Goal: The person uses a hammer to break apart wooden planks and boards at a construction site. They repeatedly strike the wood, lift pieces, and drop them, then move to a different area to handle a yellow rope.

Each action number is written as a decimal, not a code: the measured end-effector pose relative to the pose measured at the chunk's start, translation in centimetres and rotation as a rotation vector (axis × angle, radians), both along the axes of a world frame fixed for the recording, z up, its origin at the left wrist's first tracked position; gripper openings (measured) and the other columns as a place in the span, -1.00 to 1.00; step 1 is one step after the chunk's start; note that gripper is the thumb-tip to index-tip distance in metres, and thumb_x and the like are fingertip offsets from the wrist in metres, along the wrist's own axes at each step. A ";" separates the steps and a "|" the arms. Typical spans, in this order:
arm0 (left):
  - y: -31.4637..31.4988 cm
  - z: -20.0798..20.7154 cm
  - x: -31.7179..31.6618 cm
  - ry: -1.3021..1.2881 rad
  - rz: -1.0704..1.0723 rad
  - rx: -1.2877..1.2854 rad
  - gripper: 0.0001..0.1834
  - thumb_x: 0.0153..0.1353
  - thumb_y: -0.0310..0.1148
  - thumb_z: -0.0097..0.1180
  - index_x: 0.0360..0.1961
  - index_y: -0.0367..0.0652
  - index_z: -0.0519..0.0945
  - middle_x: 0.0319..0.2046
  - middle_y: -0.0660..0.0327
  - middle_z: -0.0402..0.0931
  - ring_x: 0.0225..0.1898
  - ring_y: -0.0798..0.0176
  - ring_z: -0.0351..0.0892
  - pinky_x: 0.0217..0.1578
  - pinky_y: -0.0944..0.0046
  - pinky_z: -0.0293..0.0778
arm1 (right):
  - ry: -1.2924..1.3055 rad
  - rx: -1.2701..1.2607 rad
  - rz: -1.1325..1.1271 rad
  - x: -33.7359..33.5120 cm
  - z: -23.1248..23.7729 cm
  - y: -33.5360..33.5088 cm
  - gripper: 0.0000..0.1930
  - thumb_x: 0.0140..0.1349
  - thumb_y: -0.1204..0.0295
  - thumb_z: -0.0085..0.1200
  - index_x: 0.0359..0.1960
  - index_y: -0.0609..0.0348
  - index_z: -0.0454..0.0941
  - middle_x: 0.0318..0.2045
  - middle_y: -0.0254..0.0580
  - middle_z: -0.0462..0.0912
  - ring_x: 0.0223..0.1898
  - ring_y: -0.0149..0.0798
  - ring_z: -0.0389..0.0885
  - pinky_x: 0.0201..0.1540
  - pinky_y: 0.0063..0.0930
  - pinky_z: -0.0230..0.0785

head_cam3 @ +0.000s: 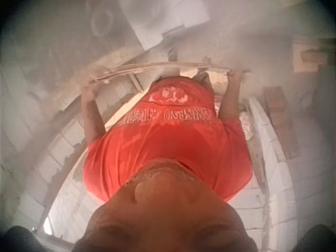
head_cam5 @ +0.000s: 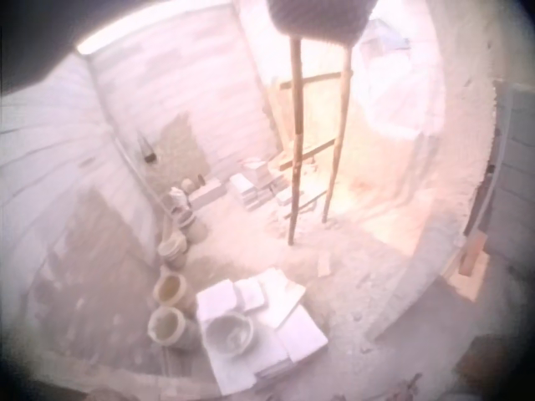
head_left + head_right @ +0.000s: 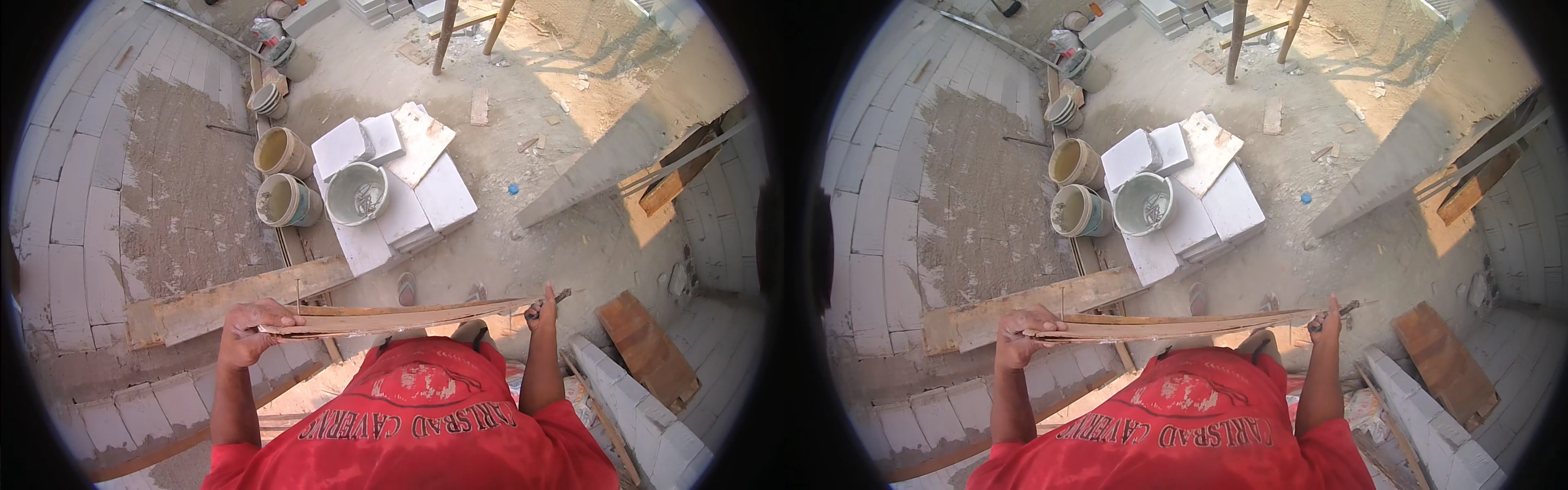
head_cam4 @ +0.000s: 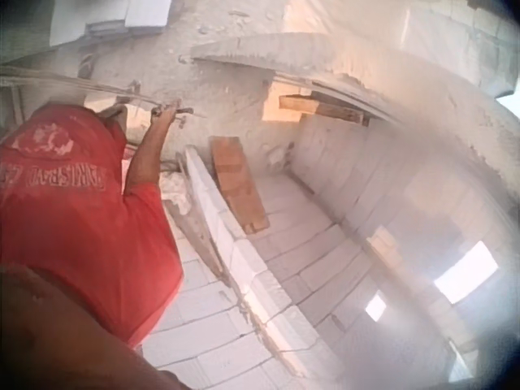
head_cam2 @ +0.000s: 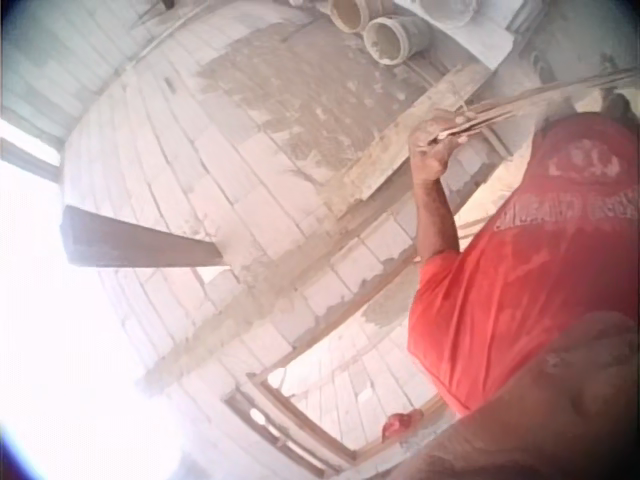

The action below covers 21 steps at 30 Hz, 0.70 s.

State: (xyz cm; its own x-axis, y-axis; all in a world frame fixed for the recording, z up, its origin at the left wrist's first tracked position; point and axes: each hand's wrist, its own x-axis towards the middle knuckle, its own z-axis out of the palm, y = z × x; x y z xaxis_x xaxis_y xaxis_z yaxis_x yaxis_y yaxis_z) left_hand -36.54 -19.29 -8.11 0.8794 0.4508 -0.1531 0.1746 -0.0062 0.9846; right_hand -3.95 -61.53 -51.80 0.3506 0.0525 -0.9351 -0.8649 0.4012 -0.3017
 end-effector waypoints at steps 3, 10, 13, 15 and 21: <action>3.2 -1.6 -1.1 0.003 -0.074 0.042 -0.68 0.00 -0.75 0.25 -0.17 -0.34 0.73 -0.19 -0.06 0.72 -0.11 0.06 0.71 -0.14 0.18 0.67 | 0.055 0.001 0.034 -0.2 -3.6 -0.7 -0.71 0.26 0.22 0.15 -0.50 -0.06 0.30 -0.74 -0.50 0.20 -0.79 -0.54 0.16 -0.80 -0.69 0.05; 15.6 -11.6 -12.6 0.199 0.101 0.206 -0.63 -0.01 -0.76 0.23 -0.16 -0.21 0.75 0.00 0.01 0.68 0.09 0.04 0.63 0.13 0.14 0.51 | -0.099 -0.234 0.096 -2.9 0.1 9.1 -0.89 0.24 0.42 0.02 -0.37 0.15 0.37 -0.59 -0.30 0.39 -0.62 -0.39 0.42 -0.61 -0.46 0.48; 20.7 -19.2 -17.2 0.210 0.057 0.140 -0.62 0.01 -0.79 0.22 -0.17 -0.19 0.75 0.04 0.04 0.66 0.12 0.09 0.61 0.15 0.15 0.49 | -0.207 -0.379 0.109 -3.5 2.8 13.6 -0.86 0.25 0.42 0.01 -0.31 0.26 0.42 -0.54 -0.20 0.46 -0.56 -0.29 0.53 -0.46 -0.29 0.65; 22.8 -24.2 -18.4 0.177 -0.135 0.303 -0.58 0.05 -0.80 0.20 -0.08 -0.19 0.71 0.07 0.04 0.64 0.11 0.17 0.62 0.14 0.21 0.49 | -0.279 -0.419 0.028 -4.3 4.2 14.3 -0.83 0.26 0.43 0.01 -0.28 0.32 0.45 -0.52 -0.13 0.50 -0.54 -0.23 0.58 -0.40 -0.22 0.71; 24.2 -35.5 -15.8 0.303 -0.311 0.269 -0.49 0.05 -0.65 0.30 0.08 -0.14 0.64 0.08 0.03 0.64 0.13 0.10 0.63 0.16 0.24 0.47 | -0.650 -0.645 -0.112 -4.4 17.6 15.1 -0.83 0.23 0.47 0.05 -0.27 0.38 0.48 -0.50 -0.08 0.56 -0.61 -0.23 0.60 -0.48 -0.29 0.68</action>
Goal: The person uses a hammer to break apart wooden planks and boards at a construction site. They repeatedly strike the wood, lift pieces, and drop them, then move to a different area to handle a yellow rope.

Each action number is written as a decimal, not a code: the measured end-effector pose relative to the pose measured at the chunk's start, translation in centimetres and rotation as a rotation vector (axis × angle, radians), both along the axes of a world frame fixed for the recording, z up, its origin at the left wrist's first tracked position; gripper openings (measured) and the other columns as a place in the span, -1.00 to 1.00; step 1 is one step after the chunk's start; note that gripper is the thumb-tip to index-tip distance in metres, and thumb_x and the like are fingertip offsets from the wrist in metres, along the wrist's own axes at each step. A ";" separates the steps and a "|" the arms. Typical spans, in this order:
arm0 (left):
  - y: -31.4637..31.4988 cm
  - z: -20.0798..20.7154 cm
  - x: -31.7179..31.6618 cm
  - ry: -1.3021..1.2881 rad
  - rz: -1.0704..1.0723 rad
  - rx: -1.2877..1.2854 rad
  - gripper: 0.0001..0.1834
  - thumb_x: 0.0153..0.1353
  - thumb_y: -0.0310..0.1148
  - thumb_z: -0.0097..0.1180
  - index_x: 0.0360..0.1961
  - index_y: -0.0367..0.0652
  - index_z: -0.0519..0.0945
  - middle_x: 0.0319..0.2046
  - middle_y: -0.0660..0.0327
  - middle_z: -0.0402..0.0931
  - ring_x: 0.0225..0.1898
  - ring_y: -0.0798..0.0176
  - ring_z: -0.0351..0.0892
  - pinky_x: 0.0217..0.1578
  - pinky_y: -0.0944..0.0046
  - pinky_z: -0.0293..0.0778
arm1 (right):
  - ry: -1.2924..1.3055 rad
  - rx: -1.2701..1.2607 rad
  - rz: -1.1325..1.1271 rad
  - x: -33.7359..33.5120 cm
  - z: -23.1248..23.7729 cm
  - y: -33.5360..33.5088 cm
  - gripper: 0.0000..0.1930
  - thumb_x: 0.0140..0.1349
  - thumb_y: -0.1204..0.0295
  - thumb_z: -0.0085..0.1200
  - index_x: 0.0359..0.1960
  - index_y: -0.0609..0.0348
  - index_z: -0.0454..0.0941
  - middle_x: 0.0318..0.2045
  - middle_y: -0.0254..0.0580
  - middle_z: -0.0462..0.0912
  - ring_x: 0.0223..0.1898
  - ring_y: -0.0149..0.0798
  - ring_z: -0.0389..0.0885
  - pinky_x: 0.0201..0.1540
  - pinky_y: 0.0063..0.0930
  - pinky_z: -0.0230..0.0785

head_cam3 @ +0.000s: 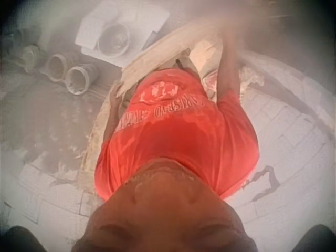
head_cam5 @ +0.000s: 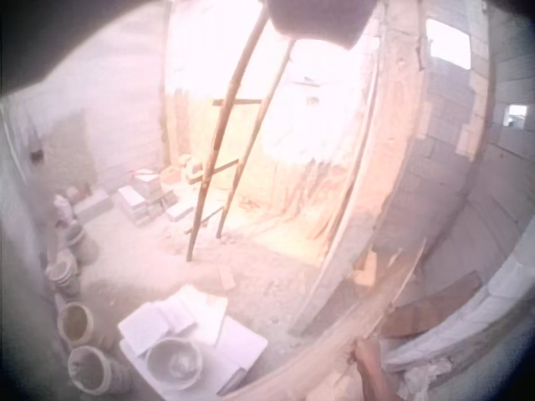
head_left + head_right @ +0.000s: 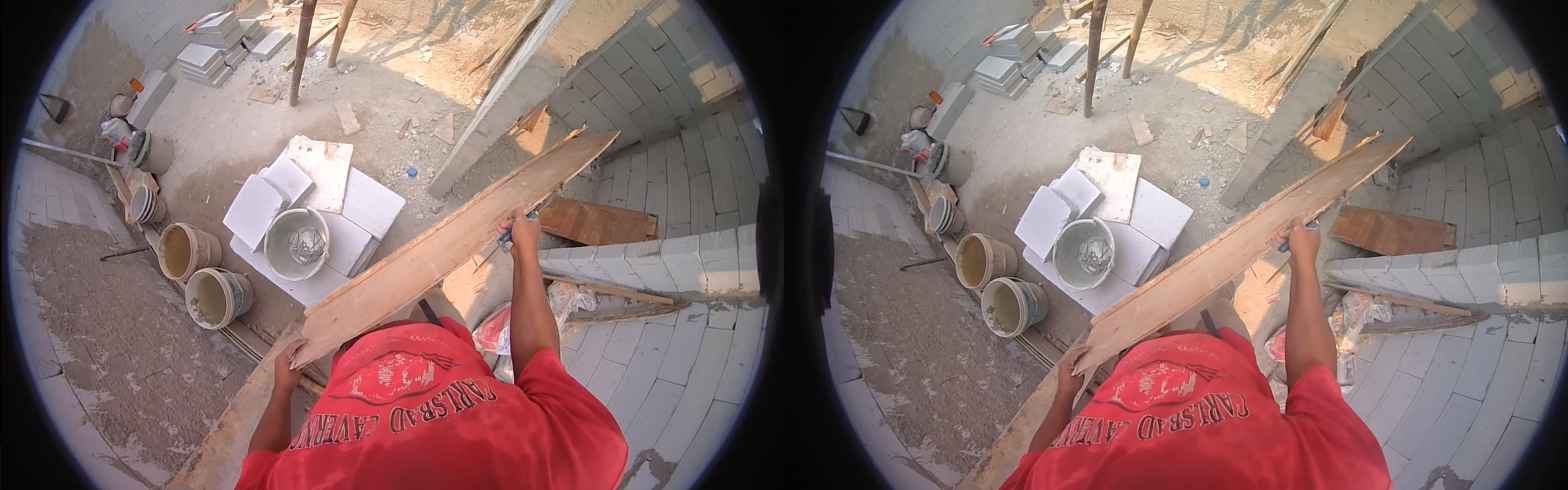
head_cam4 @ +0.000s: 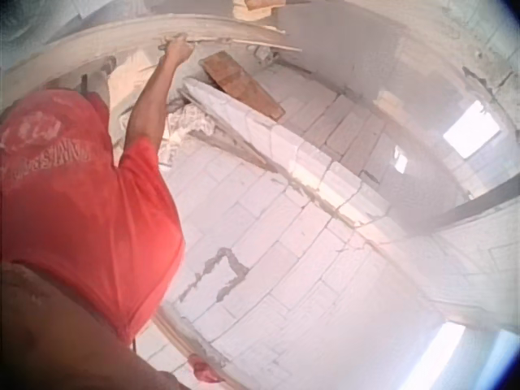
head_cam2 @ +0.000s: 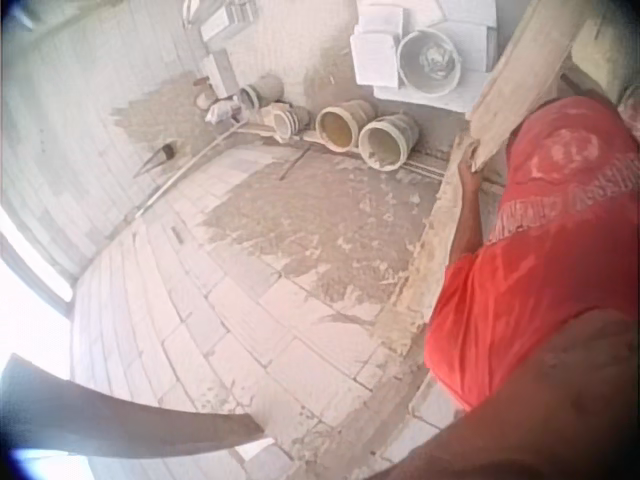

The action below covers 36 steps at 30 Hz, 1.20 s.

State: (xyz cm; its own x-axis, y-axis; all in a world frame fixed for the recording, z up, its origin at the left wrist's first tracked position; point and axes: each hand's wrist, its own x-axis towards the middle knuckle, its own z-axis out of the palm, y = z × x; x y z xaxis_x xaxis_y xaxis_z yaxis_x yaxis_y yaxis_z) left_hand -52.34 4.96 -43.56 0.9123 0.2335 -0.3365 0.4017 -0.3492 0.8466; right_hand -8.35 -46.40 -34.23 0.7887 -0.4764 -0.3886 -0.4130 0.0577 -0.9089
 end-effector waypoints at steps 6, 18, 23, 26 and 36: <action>4.8 -7.4 8.0 0.180 -0.679 0.361 -0.50 0.08 -0.46 0.32 0.12 -0.13 0.63 0.14 0.00 0.58 0.22 -0.07 0.52 0.23 0.07 0.43 | -0.291 -0.266 -0.056 -4.9 12.5 5.7 -0.76 0.20 0.54 0.06 -0.14 0.44 0.41 -0.43 -0.01 0.63 -0.60 -0.21 0.67 -0.52 -0.36 0.66; -17.9 39.1 34.9 -0.879 -0.710 -0.283 0.20 0.14 0.11 0.35 0.52 -0.36 -0.08 0.49 -0.29 -0.02 0.56 -0.11 -0.12 0.50 0.12 -0.11 | -0.510 -0.541 0.332 -20.1 10.9 18.5 -0.59 0.07 0.36 0.32 -0.09 0.30 0.52 -0.43 -0.08 0.71 -0.43 -0.19 0.73 -0.34 -0.31 0.55; -19.5 42.0 34.5 -0.847 -0.415 0.067 -0.01 0.24 -0.25 0.20 0.55 -0.22 -0.10 0.30 -0.38 0.28 0.32 -0.21 0.39 0.26 0.03 0.37 | -0.493 -0.564 0.627 -20.6 9.6 20.3 -0.57 0.06 0.32 0.32 -0.08 0.29 0.52 -0.45 -0.02 0.70 -0.44 -0.12 0.74 -0.34 -0.28 0.56; -17.7 43.2 33.0 -0.769 -0.214 0.199 -0.12 0.24 -0.40 0.06 0.53 -0.30 -0.05 0.05 -0.34 0.52 0.07 -0.19 0.62 0.10 0.02 0.48 | -0.560 -0.562 0.746 -19.4 10.8 21.2 -0.60 0.07 0.31 0.31 -0.12 0.28 0.53 -0.48 0.01 0.68 -0.44 -0.07 0.74 -0.35 -0.25 0.56; -9.5 40.2 31.4 -1.009 0.152 -0.073 -0.32 0.23 -0.52 0.07 0.39 -0.39 0.24 -0.01 -0.13 0.58 -0.01 0.11 0.61 0.07 0.17 0.46 | -0.708 -0.682 1.117 -16.1 13.3 24.0 -0.69 0.07 0.25 0.24 -0.32 0.17 0.43 -0.42 0.01 0.60 -0.37 0.18 0.66 -0.33 -0.01 0.51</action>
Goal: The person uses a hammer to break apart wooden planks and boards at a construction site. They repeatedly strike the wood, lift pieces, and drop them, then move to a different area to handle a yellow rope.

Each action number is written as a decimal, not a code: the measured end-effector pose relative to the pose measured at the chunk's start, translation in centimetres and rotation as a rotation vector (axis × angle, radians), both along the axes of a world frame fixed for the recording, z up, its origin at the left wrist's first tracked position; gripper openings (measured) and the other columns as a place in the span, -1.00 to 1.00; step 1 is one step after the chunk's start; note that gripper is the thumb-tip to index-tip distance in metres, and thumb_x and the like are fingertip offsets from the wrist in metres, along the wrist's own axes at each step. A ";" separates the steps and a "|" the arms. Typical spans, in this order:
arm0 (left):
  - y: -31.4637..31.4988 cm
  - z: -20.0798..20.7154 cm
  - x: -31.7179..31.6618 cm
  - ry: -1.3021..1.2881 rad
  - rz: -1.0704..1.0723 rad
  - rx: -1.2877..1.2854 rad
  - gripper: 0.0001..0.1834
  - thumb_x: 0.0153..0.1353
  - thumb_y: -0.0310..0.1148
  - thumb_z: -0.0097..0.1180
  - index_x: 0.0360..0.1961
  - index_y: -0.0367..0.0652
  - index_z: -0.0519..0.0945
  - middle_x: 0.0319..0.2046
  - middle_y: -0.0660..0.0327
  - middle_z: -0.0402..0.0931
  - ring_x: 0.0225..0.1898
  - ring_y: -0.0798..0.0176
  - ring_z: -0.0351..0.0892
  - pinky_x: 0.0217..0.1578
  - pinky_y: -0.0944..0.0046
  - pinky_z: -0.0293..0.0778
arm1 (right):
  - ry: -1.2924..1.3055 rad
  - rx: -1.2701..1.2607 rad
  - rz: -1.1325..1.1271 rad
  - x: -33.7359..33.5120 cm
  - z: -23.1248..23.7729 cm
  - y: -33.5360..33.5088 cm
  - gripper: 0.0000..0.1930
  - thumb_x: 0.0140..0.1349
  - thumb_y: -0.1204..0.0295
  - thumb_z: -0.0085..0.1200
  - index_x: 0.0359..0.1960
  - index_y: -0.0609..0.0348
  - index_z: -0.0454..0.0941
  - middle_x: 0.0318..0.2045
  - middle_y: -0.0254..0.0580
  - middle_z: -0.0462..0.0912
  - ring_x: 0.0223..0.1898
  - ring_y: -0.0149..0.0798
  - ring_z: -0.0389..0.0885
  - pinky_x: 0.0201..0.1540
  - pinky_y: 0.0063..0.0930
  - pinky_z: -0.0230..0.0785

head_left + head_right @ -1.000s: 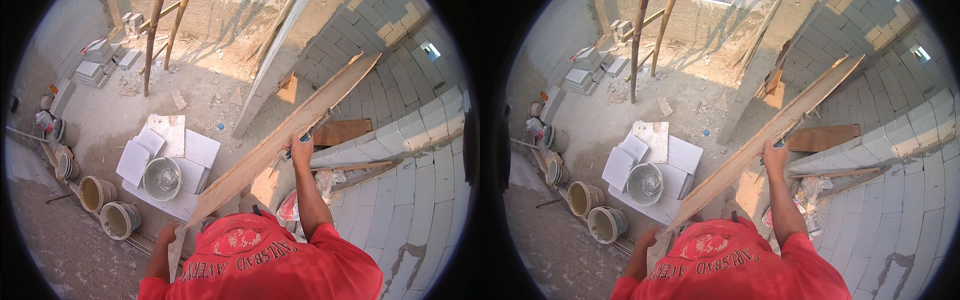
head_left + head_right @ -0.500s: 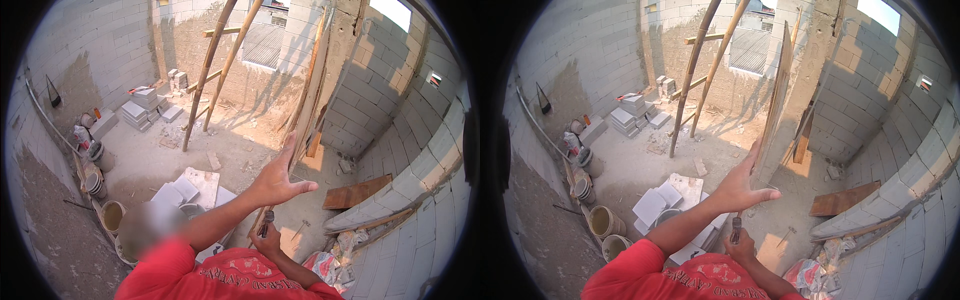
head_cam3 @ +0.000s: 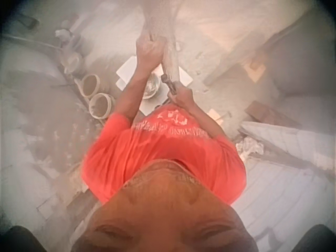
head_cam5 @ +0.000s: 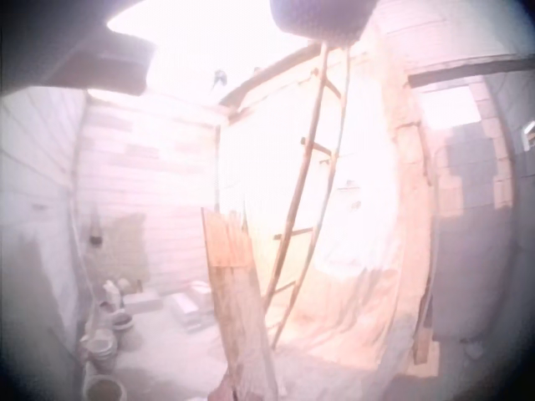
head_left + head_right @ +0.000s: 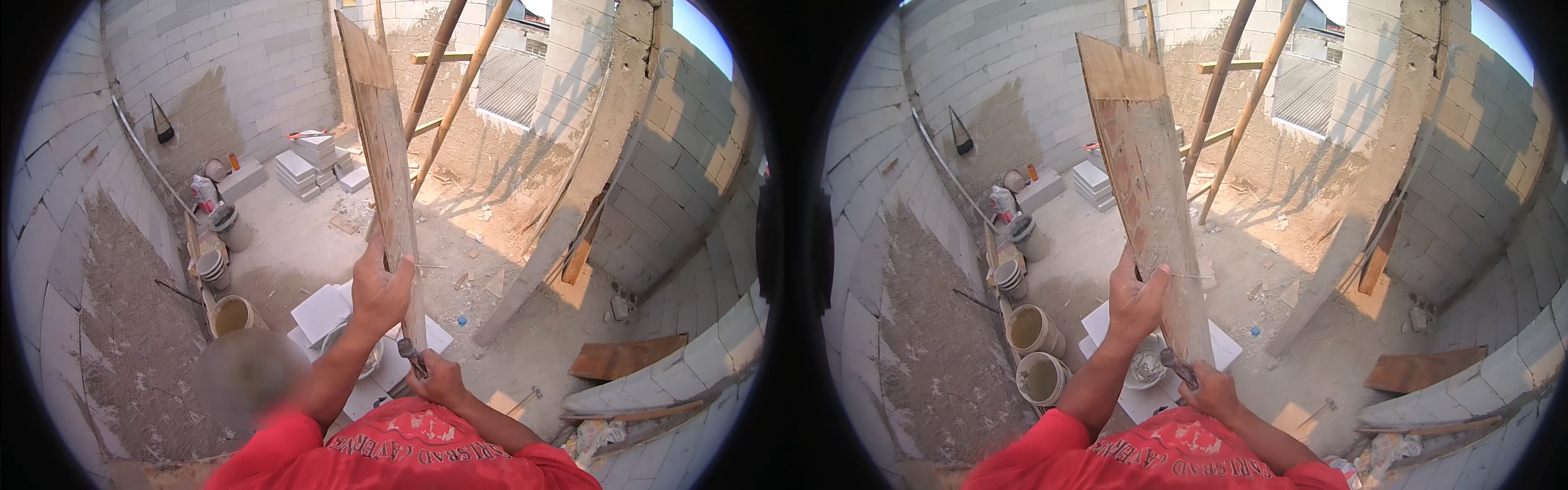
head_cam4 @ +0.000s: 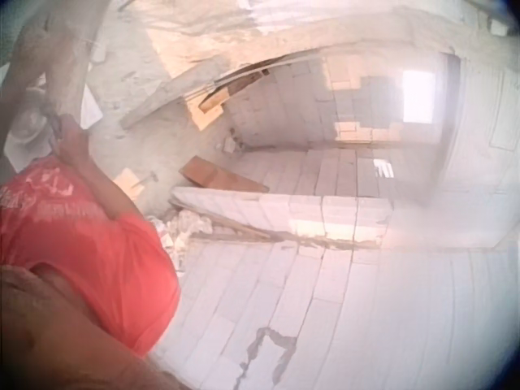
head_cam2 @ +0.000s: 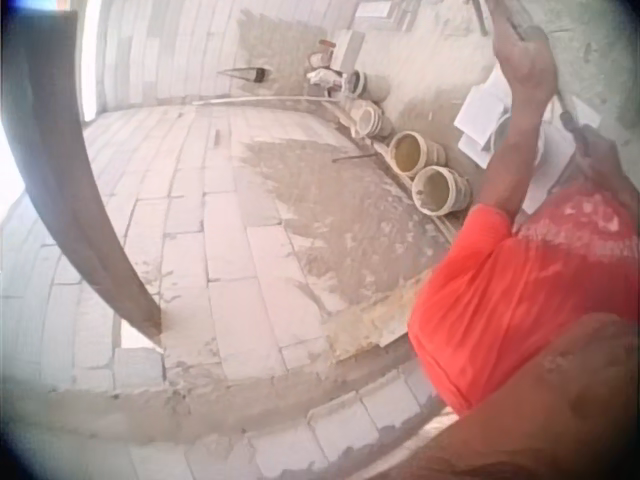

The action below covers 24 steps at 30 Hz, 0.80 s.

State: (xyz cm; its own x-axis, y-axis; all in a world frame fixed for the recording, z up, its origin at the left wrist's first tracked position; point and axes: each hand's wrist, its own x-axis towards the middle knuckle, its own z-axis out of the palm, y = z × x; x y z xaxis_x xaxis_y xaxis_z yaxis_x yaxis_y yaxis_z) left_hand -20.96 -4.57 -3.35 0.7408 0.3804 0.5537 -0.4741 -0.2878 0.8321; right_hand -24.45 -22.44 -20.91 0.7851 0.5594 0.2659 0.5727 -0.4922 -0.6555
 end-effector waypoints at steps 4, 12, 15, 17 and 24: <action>-1.3 0.7 -0.2 0.046 -0.047 -0.108 -0.40 0.24 -0.57 0.08 0.32 -0.44 0.31 0.10 0.04 0.51 0.10 0.22 0.53 0.15 0.21 0.40 | 0.059 -0.046 0.078 0.8 0.8 -1.6 -0.66 0.07 0.22 0.26 -0.29 0.16 0.42 -0.36 -0.01 0.60 -0.29 0.15 0.67 -0.26 -0.02 0.52; -10.4 0.9 -1.1 0.140 -0.119 0.038 -0.51 0.27 -0.51 0.13 0.22 -0.42 0.42 -0.05 0.10 0.61 -0.11 0.33 0.56 -0.02 0.26 0.47 | 0.119 -0.027 0.129 1.5 -1.9 -11.1 -0.52 -0.04 0.12 0.40 -0.27 0.16 0.44 -0.35 -0.04 0.61 -0.30 0.07 0.70 -0.30 -0.07 0.55; -14.0 -1.9 0.6 0.281 -0.086 -0.191 -0.44 0.20 -0.56 0.16 0.26 -0.40 0.41 0.09 0.09 0.54 0.11 0.23 0.51 0.17 0.23 0.36 | 0.074 -0.042 0.143 4.1 -5.4 -14.5 -0.49 -0.05 0.11 0.42 -0.24 0.16 0.43 -0.35 -0.02 0.60 -0.30 0.09 0.70 -0.29 -0.08 0.56; -16.3 -3.8 2.4 0.229 -0.004 -0.194 -0.49 0.23 -0.56 0.14 0.23 -0.41 0.43 0.07 0.09 0.56 0.05 0.27 0.53 0.12 0.23 0.39 | 0.024 -0.038 0.141 7.0 -8.4 -16.2 -0.49 -0.04 0.13 0.42 -0.22 0.16 0.43 -0.35 -0.01 0.60 -0.30 0.10 0.69 -0.29 -0.08 0.57; -17.1 -16.6 6.2 0.417 0.211 -0.293 -0.46 0.18 -0.56 0.17 0.21 -0.42 0.41 0.12 0.03 0.51 0.13 0.15 0.51 0.21 0.22 0.33 | 0.055 -0.097 0.093 16.3 -20.3 -19.5 -0.57 -0.01 0.22 0.40 -0.21 0.11 0.46 -0.36 -0.02 0.64 -0.25 0.13 0.67 -0.22 0.01 0.52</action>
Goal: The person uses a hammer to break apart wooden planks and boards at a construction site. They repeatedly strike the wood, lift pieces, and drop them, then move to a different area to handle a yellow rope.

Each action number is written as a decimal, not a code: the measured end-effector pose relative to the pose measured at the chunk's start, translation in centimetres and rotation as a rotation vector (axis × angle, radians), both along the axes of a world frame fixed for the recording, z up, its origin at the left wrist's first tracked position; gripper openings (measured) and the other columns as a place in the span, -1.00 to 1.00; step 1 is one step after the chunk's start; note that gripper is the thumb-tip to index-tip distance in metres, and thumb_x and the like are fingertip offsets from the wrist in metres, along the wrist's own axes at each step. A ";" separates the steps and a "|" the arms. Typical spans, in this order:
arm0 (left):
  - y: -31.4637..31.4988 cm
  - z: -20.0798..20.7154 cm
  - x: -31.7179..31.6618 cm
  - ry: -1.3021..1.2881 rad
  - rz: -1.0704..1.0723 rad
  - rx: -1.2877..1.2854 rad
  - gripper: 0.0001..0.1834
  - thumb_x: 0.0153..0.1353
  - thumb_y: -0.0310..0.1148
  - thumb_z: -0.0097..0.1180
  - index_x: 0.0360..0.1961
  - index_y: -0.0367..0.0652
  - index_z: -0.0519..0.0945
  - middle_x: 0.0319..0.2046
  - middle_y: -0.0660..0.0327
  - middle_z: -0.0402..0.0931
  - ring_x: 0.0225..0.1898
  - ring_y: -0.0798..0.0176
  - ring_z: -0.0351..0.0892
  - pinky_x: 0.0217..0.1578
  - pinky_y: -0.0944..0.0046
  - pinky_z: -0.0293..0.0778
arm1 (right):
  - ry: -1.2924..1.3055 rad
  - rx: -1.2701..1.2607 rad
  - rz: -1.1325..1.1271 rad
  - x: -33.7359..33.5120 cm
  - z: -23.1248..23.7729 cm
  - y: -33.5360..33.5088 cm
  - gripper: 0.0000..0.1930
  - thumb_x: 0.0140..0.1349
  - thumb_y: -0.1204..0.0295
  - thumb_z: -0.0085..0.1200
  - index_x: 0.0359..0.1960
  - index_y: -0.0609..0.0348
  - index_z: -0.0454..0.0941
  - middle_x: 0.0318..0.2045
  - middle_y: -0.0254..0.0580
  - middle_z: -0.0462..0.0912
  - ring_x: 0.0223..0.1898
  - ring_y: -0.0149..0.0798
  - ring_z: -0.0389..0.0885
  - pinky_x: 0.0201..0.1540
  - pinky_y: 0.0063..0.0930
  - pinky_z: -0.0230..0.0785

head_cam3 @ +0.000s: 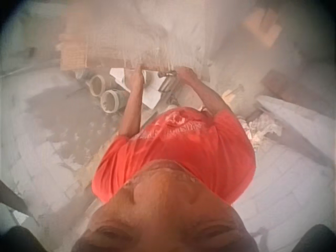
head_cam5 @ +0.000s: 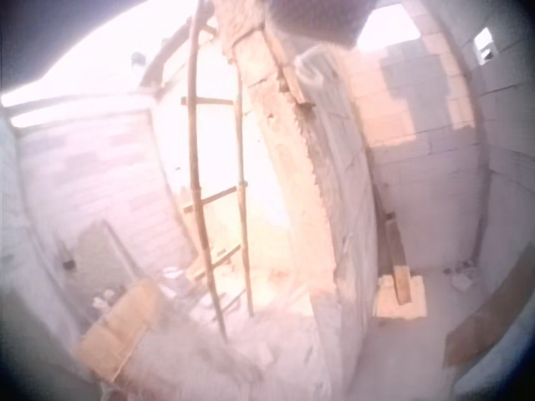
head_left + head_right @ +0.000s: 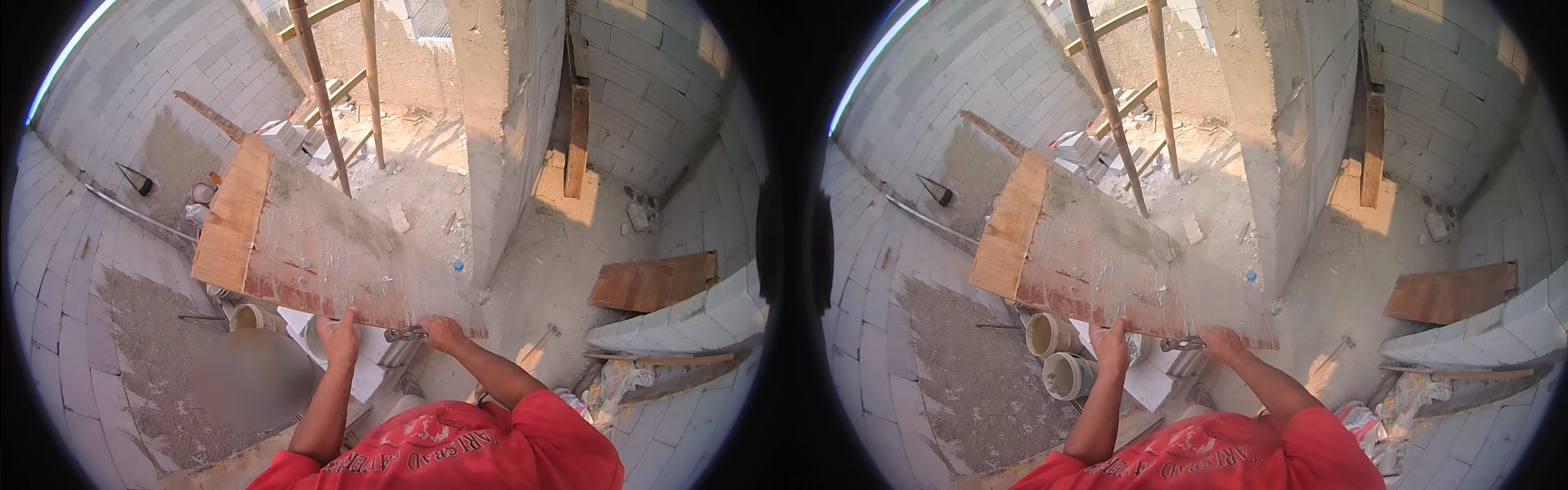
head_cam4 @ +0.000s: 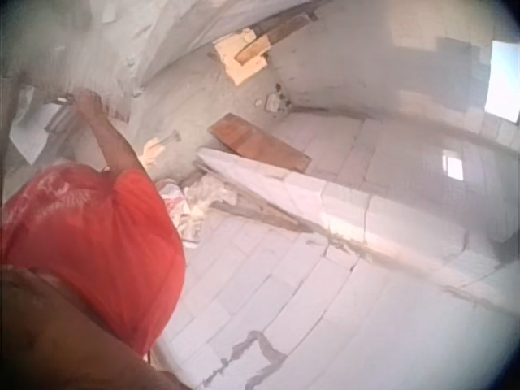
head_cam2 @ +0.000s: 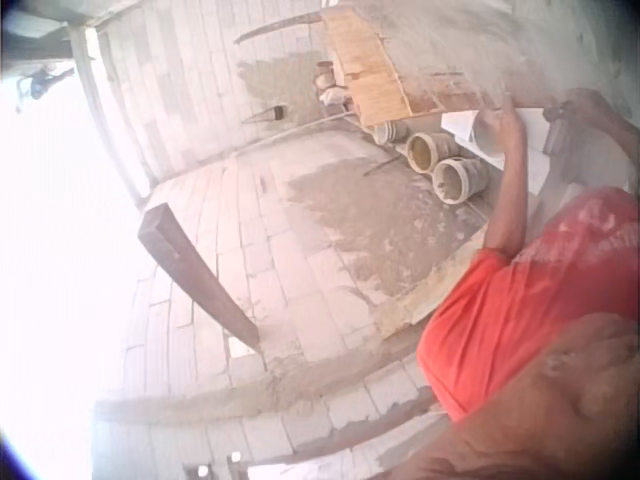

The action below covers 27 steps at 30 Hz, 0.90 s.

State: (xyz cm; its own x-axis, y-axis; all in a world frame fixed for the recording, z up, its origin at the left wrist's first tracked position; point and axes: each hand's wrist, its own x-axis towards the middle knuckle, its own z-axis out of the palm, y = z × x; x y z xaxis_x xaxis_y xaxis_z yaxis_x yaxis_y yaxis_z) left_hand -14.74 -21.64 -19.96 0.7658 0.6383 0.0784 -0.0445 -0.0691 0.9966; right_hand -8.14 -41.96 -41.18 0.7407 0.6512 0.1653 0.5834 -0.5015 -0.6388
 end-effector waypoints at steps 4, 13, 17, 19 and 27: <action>0.4 -11.8 1.9 0.115 -0.048 -0.091 -0.45 0.18 -0.55 0.10 0.22 -0.46 0.37 0.18 -0.03 0.45 0.20 0.08 0.45 0.29 0.21 0.23 | 0.315 -0.124 -0.154 -0.1 -1.9 -5.1 -0.63 0.13 0.25 0.29 -0.12 0.14 0.47 -0.35 0.04 0.67 -0.23 0.16 0.67 -0.18 0.03 0.49; 2.1 -19.5 0.0 0.394 0.036 -0.082 -0.51 0.23 -0.37 0.10 0.14 -0.46 0.46 0.07 0.02 0.53 0.10 0.14 0.52 0.16 0.19 0.38 | 0.451 0.356 -0.682 -5.9 2.6 0.9 -0.39 0.39 0.19 0.02 0.32 0.37 0.26 -0.06 0.43 0.60 0.04 0.31 0.60 0.08 -0.04 0.43; 3.4 -19.6 0.3 0.459 -0.060 0.049 -0.53 0.27 -0.31 0.08 0.10 -0.46 0.50 0.04 0.00 0.56 0.08 0.11 0.54 0.15 0.16 0.39 | 0.527 0.295 -0.596 -3.9 1.4 4.3 -0.33 0.45 0.19 -0.07 0.45 0.36 0.13 0.14 0.47 0.51 0.18 0.28 0.53 0.18 -0.14 0.38; 3.5 -17.5 0.6 0.494 -0.217 0.072 -0.47 0.27 -0.24 0.06 0.14 -0.45 0.49 0.14 -0.11 0.53 0.20 -0.02 0.47 0.25 0.12 0.28 | 0.549 0.370 -0.761 -1.4 1.4 3.2 -0.35 0.44 0.19 -0.06 0.43 0.34 0.18 0.14 0.45 0.52 0.16 0.28 0.54 0.17 -0.14 0.38; 2.8 -15.7 0.7 0.605 -0.262 0.127 -0.37 0.37 -0.06 -0.03 0.23 -0.43 0.45 0.26 -0.20 0.44 0.34 -0.16 0.35 0.36 0.09 0.16 | 0.682 0.063 -0.482 -3.7 1.0 5.7 -0.39 0.34 0.31 -0.03 0.40 0.33 0.26 -0.20 0.34 0.67 -0.10 0.21 0.67 0.01 -0.11 0.44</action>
